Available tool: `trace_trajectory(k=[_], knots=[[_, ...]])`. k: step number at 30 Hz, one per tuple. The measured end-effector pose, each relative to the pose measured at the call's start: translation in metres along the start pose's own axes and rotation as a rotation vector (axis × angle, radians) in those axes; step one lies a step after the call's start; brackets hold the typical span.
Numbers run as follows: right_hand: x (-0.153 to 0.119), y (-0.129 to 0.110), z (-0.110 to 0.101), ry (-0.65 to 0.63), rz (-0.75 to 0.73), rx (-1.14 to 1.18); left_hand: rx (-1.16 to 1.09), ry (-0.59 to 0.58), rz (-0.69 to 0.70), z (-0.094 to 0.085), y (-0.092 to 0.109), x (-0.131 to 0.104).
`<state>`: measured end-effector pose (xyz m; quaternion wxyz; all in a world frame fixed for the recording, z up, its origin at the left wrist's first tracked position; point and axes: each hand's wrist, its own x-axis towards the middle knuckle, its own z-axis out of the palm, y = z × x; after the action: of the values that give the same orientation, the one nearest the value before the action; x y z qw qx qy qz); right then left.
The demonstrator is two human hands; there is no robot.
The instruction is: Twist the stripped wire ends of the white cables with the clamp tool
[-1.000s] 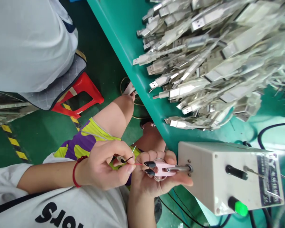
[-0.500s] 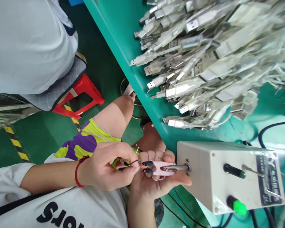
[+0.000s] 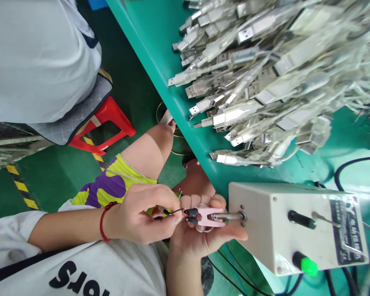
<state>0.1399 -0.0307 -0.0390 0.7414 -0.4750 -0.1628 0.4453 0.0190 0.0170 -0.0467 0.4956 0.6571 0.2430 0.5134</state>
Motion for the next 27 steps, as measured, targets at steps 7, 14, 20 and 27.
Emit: trace_trajectory(k=[7,14,20,27], knots=[[0.000,-0.002,-0.002,-0.065,0.037,0.051,-0.013,0.002,-0.007,0.001,-0.001,-0.003],[-0.021,0.017,-0.027,0.022,0.140,-0.024,-0.075,0.020,0.031,0.001,-0.003,-0.005],[-0.036,0.028,-0.045,0.038,0.210,-0.001,-0.075,0.045,0.017,-0.001,0.000,-0.009],[-0.043,0.031,-0.036,0.040,0.187,0.033,-0.084,0.052,0.003,-0.007,0.008,-0.012]])
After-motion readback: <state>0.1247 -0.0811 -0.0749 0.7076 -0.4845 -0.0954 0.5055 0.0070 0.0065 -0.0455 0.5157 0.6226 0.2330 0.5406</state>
